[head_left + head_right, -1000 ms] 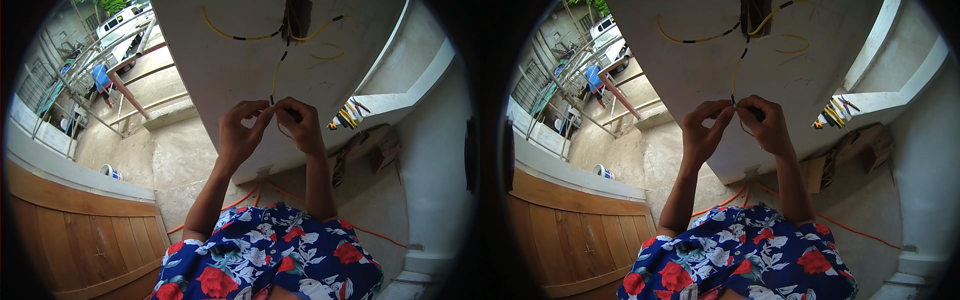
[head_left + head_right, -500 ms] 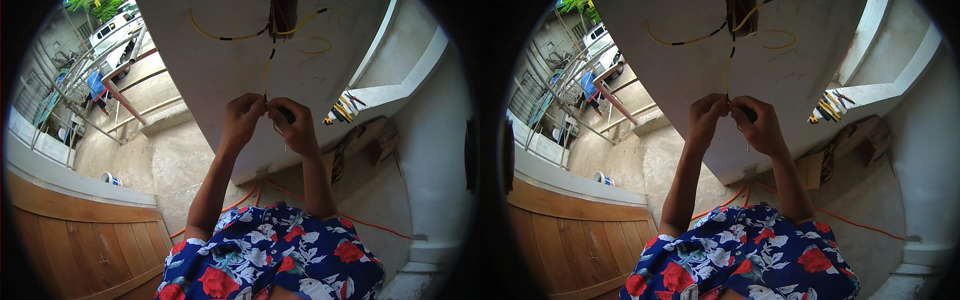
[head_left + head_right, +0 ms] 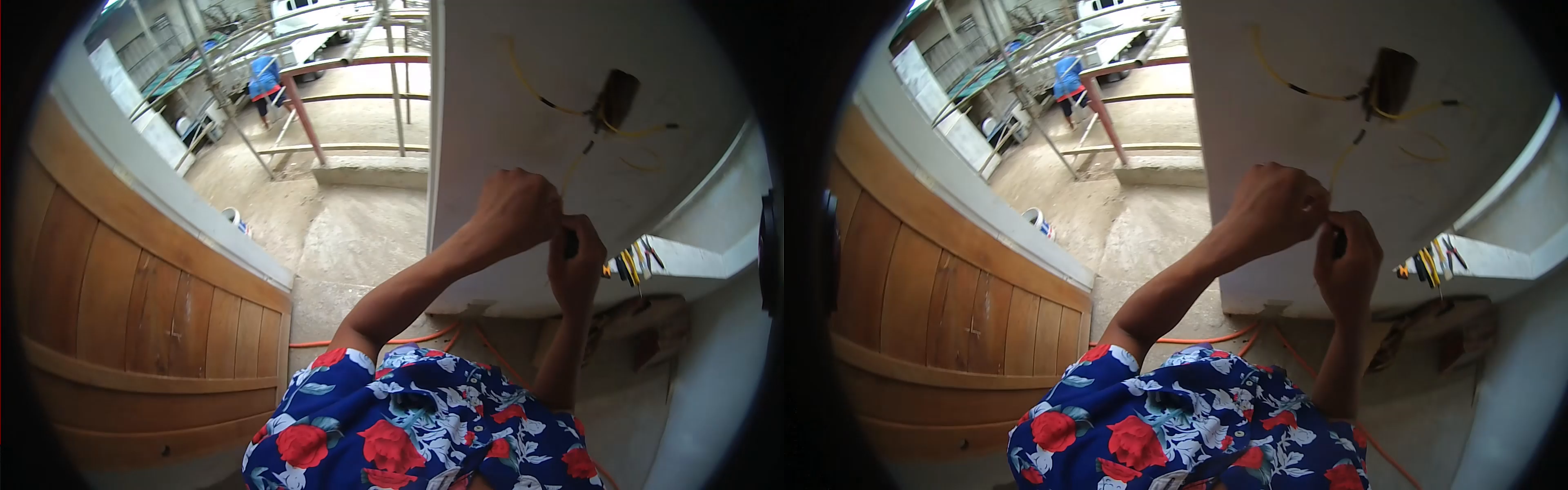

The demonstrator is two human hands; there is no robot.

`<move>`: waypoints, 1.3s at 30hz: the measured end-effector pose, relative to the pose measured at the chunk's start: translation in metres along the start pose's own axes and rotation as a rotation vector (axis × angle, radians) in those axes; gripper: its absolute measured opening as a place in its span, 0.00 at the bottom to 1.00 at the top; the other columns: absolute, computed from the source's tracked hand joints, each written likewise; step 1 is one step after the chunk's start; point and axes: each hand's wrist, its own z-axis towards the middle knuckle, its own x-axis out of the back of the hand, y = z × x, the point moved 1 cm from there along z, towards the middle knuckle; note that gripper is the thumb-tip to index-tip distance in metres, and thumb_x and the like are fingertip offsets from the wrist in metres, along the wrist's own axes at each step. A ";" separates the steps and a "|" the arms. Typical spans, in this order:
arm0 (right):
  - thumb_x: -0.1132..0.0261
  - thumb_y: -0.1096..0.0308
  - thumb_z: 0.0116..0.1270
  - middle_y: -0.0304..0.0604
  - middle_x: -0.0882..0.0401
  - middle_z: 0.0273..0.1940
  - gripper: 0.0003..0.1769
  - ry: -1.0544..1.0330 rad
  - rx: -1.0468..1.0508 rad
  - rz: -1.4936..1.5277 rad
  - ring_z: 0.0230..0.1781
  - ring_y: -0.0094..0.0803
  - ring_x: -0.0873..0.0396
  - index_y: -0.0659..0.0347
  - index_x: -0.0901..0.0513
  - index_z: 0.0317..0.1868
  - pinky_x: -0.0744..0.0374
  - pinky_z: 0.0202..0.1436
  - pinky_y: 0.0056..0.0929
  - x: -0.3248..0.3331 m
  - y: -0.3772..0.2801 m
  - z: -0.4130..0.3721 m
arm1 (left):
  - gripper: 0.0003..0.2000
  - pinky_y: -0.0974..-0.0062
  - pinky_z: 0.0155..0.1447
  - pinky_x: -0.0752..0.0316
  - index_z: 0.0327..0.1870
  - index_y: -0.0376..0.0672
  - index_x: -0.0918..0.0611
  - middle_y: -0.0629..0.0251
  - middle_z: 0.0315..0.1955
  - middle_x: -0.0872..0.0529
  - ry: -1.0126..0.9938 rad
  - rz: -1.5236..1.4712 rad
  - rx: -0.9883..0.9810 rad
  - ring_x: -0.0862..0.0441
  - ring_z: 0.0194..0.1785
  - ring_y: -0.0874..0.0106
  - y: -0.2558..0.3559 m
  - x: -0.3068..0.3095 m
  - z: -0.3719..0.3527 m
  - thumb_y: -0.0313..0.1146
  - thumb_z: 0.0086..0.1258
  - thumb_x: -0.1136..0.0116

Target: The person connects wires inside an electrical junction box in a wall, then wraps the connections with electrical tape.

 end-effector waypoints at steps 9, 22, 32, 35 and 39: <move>0.39 0.80 0.62 0.46 0.25 0.32 0.05 -0.013 0.077 -0.187 0.31 0.40 0.23 0.65 0.24 0.38 0.26 0.33 0.38 -0.006 -0.003 0.001 | 0.11 0.63 0.23 0.27 0.13 0.40 0.21 0.53 0.11 0.23 0.115 0.164 -0.165 0.21 0.16 0.54 -0.005 -0.009 0.010 0.33 0.51 0.38; 0.37 0.76 0.67 0.42 0.19 0.31 0.03 0.060 -0.175 0.250 0.28 0.25 0.23 0.66 0.20 0.40 0.25 0.33 0.25 -0.008 0.002 -0.010 | 0.14 0.73 0.46 0.21 0.46 0.35 0.17 0.61 0.37 0.14 -0.262 -1.299 0.157 0.17 0.40 0.73 -0.061 -0.050 -0.005 0.39 0.72 0.42; 0.35 0.74 0.68 0.38 0.21 0.26 0.03 0.022 -0.282 0.517 0.26 0.21 0.23 0.66 0.19 0.38 0.25 0.30 0.23 -0.005 0.002 -0.008 | 0.13 0.75 0.50 0.25 0.44 0.34 0.17 0.66 0.35 0.16 -0.207 -1.122 0.216 0.19 0.41 0.75 -0.046 -0.038 -0.011 0.37 0.74 0.46; 0.35 0.73 0.68 0.36 0.21 0.27 0.04 0.034 -0.250 0.631 0.28 0.20 0.24 0.65 0.19 0.39 0.26 0.32 0.23 -0.010 0.007 -0.008 | 0.12 0.73 0.51 0.25 0.43 0.37 0.18 0.67 0.33 0.16 -0.405 -1.699 0.282 0.19 0.41 0.74 -0.054 -0.060 -0.012 0.37 0.75 0.47; 0.35 0.72 0.69 0.34 0.21 0.37 0.06 0.165 -0.119 0.553 0.33 0.18 0.29 0.66 0.19 0.42 0.28 0.38 0.20 -0.008 0.028 -0.007 | 0.09 0.66 0.55 0.25 0.44 0.42 0.21 0.65 0.37 0.16 -0.417 -2.045 0.376 0.18 0.43 0.71 -0.037 -0.068 -0.011 0.37 0.76 0.50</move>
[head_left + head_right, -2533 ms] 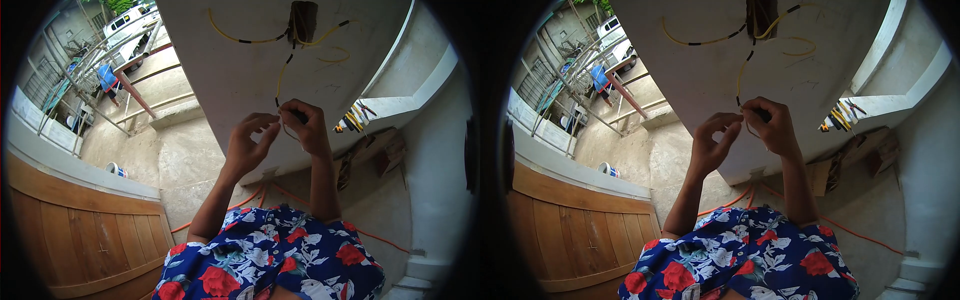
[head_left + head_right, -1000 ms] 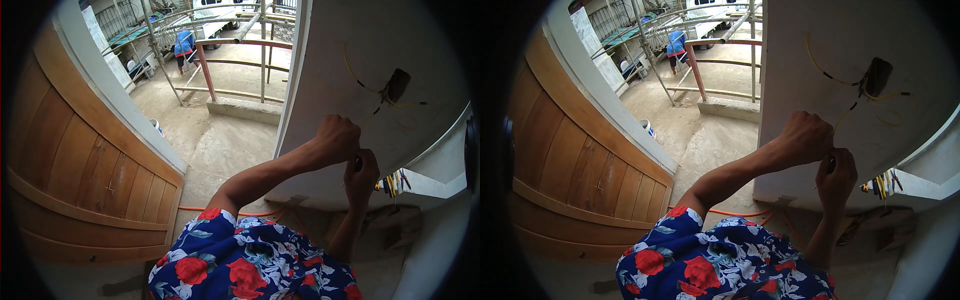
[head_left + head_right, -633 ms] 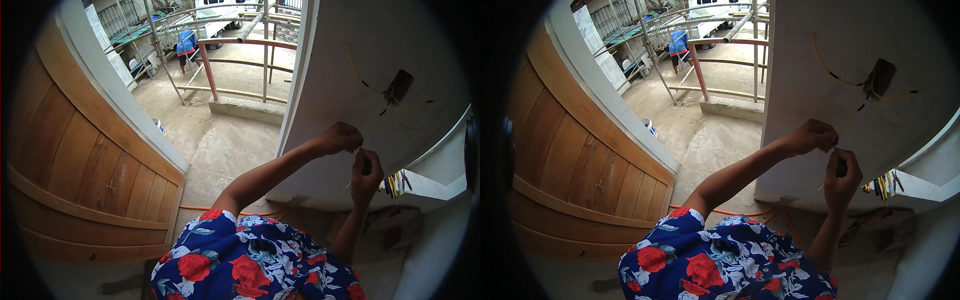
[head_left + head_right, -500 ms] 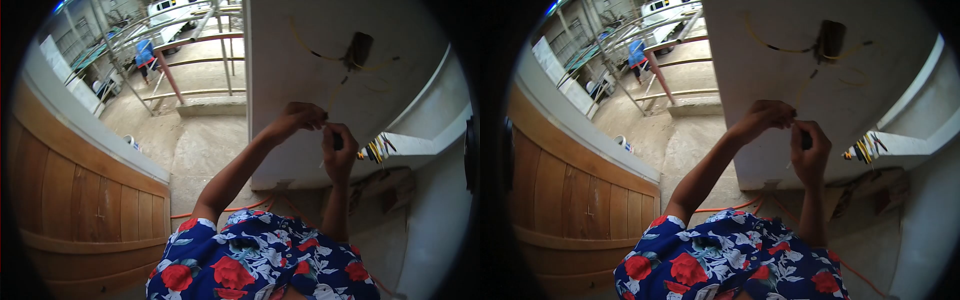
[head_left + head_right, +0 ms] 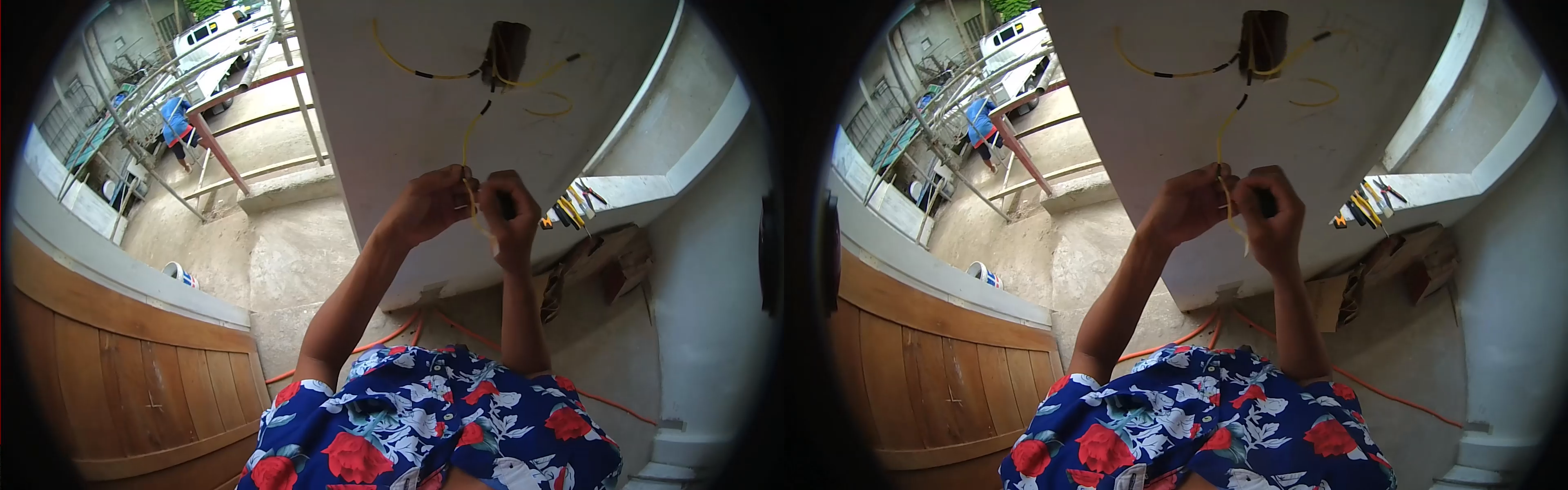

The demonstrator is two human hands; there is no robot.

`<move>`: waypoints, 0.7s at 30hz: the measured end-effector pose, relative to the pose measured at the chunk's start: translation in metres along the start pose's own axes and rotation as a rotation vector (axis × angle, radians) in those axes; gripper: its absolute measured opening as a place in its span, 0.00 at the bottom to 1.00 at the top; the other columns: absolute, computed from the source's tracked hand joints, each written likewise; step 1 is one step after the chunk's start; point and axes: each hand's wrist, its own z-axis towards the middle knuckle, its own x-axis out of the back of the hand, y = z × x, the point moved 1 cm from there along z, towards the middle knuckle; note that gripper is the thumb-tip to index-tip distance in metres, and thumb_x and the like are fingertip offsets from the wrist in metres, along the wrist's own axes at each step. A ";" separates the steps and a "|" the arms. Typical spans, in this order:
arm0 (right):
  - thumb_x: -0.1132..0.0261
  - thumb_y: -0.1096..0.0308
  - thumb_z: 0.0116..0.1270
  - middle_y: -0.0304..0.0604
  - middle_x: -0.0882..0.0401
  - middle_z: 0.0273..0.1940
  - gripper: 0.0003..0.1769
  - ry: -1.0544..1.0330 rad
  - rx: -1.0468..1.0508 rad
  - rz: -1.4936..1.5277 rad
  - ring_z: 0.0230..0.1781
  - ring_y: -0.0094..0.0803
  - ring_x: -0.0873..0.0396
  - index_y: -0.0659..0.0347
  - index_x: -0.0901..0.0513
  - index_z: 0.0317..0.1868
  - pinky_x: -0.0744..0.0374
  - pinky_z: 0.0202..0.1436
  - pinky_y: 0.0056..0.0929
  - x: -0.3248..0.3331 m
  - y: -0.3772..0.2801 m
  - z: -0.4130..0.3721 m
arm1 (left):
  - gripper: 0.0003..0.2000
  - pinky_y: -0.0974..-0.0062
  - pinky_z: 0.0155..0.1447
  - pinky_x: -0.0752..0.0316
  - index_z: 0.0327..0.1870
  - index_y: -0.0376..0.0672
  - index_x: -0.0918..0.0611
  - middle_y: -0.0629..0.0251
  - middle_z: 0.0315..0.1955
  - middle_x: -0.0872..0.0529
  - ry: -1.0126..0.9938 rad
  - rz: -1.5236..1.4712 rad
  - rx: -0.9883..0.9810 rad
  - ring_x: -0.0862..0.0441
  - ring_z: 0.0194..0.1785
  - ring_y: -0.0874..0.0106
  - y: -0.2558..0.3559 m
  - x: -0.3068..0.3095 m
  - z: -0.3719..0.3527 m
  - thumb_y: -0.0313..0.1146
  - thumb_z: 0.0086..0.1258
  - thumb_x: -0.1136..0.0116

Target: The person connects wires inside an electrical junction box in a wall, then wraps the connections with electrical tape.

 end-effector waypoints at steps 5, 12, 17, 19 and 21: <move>0.37 0.70 0.70 0.31 0.22 0.43 0.13 -0.186 -0.129 -0.002 0.33 0.15 0.32 0.63 0.18 0.54 0.31 0.37 0.17 0.009 0.006 0.035 | 0.09 0.65 0.53 0.23 0.44 0.42 0.22 0.64 0.36 0.17 0.119 -0.077 0.056 0.17 0.43 0.69 -0.006 0.002 -0.005 0.37 0.78 0.53; 0.38 0.69 0.70 0.30 0.22 0.31 0.09 -0.429 -0.486 -0.006 0.26 0.15 0.31 0.66 0.17 0.46 0.34 0.31 0.17 -0.002 0.002 0.055 | 0.07 0.83 0.34 0.26 0.43 0.43 0.27 0.70 0.31 0.22 0.035 -0.288 0.075 0.24 0.29 0.83 -0.018 0.014 -0.004 0.35 0.80 0.55; 0.39 0.69 0.70 0.32 0.24 0.27 0.07 -0.332 -0.205 -0.226 0.27 0.14 0.31 0.64 0.18 0.38 0.34 0.32 0.19 -0.009 0.021 0.048 | 0.06 0.85 0.30 0.29 0.43 0.41 0.28 0.70 0.32 0.23 0.201 -0.020 -0.179 0.26 0.29 0.84 -0.012 0.001 -0.017 0.33 0.80 0.51; 0.38 0.69 0.70 0.32 0.25 0.26 0.07 -0.341 -0.220 -0.197 0.28 0.15 0.32 0.64 0.19 0.36 0.34 0.32 0.20 -0.009 0.020 0.047 | 0.07 0.85 0.30 0.29 0.48 0.39 0.28 0.69 0.33 0.22 0.203 0.013 -0.178 0.26 0.30 0.84 -0.011 0.003 -0.018 0.33 0.79 0.49; 0.38 0.69 0.70 0.32 0.26 0.26 0.07 -0.349 -0.235 -0.171 0.28 0.16 0.32 0.64 0.21 0.35 0.34 0.32 0.21 -0.009 0.021 0.045 | 0.10 0.84 0.30 0.30 0.53 0.37 0.28 0.69 0.34 0.22 0.201 0.043 -0.177 0.26 0.31 0.84 -0.009 0.002 -0.020 0.33 0.78 0.47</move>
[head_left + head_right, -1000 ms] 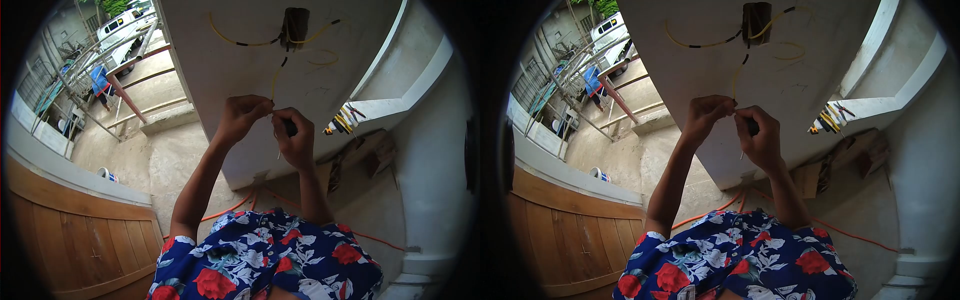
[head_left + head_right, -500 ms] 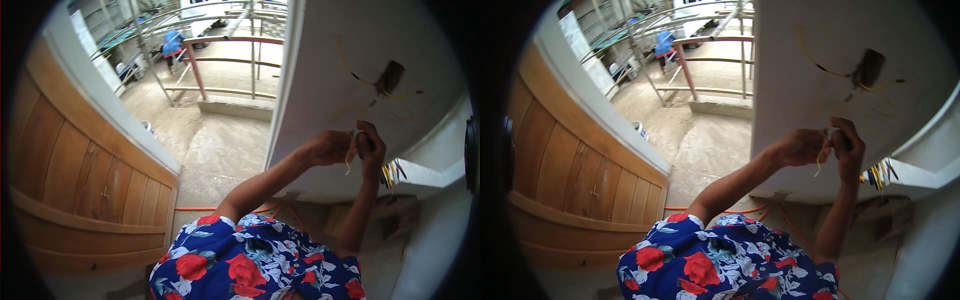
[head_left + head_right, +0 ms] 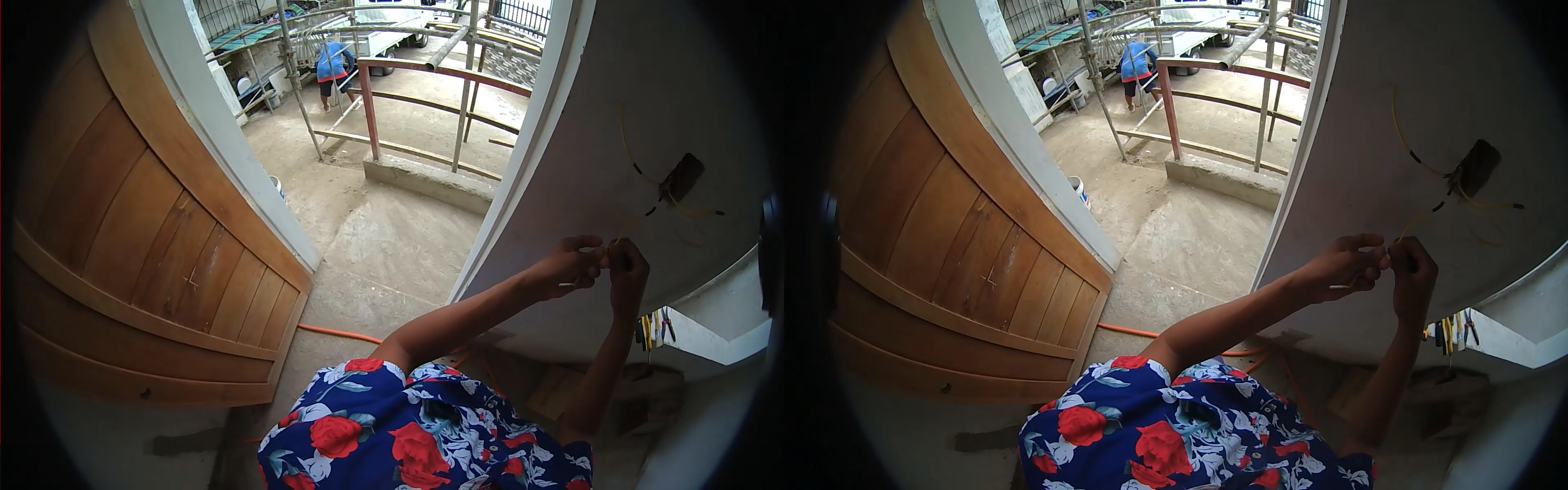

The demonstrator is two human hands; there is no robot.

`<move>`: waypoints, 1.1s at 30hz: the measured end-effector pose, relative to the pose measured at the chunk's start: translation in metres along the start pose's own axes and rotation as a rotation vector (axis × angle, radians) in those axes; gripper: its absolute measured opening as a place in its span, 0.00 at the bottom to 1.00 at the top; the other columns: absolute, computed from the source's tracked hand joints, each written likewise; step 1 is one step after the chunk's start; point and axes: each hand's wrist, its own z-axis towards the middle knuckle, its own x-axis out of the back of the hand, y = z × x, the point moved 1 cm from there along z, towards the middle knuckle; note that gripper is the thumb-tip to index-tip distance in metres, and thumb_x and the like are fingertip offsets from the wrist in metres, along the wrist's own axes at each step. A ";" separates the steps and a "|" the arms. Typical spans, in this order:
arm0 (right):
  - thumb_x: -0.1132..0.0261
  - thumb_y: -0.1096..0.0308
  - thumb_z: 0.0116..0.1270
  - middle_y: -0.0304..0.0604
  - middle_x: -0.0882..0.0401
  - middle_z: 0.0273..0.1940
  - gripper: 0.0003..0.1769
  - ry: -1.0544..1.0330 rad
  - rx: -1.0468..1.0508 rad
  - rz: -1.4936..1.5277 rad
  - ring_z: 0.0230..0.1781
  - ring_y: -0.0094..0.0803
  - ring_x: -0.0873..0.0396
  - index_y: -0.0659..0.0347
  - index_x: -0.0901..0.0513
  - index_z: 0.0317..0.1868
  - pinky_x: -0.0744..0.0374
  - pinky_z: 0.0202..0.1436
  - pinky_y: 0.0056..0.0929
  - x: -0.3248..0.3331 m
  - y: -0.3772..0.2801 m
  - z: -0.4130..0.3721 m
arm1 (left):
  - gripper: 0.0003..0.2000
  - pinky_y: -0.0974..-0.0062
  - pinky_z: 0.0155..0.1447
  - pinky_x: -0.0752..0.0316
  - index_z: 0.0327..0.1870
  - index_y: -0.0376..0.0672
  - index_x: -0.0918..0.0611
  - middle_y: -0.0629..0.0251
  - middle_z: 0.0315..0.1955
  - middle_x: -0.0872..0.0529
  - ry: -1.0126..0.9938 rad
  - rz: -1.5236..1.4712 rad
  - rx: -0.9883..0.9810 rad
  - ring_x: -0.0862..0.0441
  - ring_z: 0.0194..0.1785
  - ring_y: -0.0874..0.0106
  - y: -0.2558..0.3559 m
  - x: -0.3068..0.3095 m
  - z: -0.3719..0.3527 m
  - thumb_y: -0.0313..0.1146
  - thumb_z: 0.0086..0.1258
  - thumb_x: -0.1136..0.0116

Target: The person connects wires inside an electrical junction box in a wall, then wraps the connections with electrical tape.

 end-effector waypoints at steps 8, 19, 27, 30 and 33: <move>0.37 0.65 0.71 0.43 0.28 0.22 0.13 0.088 0.140 -0.349 0.23 0.27 0.32 0.65 0.25 0.31 0.31 0.30 0.29 0.004 -0.017 -0.010 | 0.12 0.80 0.34 0.26 0.52 0.34 0.17 0.66 0.31 0.16 -0.009 0.811 -0.269 0.23 0.32 0.81 0.015 0.001 0.003 0.30 0.73 0.43; 0.36 0.73 0.57 0.47 0.25 0.25 0.06 0.082 0.361 -0.361 0.25 0.42 0.23 0.61 0.26 0.25 0.25 0.29 0.39 -0.037 -0.106 -0.076 | 0.08 0.64 0.35 0.26 0.43 0.35 0.15 0.51 0.28 0.18 0.135 1.500 -0.765 0.19 0.29 0.58 -0.011 0.005 0.033 0.20 0.65 0.42; 0.26 0.63 0.61 0.40 0.25 0.25 0.20 0.023 0.278 0.082 0.23 0.26 0.28 0.62 0.26 0.20 0.31 0.27 0.28 0.009 -0.078 -0.122 | 0.13 0.79 0.33 0.31 0.56 0.37 0.21 0.71 0.29 0.22 -0.121 0.480 -0.179 0.28 0.28 0.79 -0.013 0.001 0.009 0.32 0.77 0.47; 0.30 0.69 0.63 0.40 0.24 0.26 0.16 0.215 -0.024 -0.077 0.22 0.27 0.29 0.65 0.25 0.22 0.32 0.26 0.30 0.010 0.011 -0.162 | 0.24 0.80 0.38 0.34 0.71 0.43 0.32 0.74 0.32 0.25 -0.396 -0.303 0.071 0.31 0.33 0.80 -0.010 0.024 -0.001 0.46 0.81 0.56; 0.33 0.68 0.66 0.41 0.20 0.28 0.11 0.409 -0.301 -0.406 0.24 0.32 0.24 0.62 0.22 0.26 0.28 0.27 0.35 -0.022 0.185 -0.275 | 0.30 0.74 0.42 0.32 0.74 0.44 0.34 0.73 0.32 0.23 -0.400 -0.444 0.116 0.29 0.34 0.78 -0.016 0.047 -0.017 0.56 0.79 0.59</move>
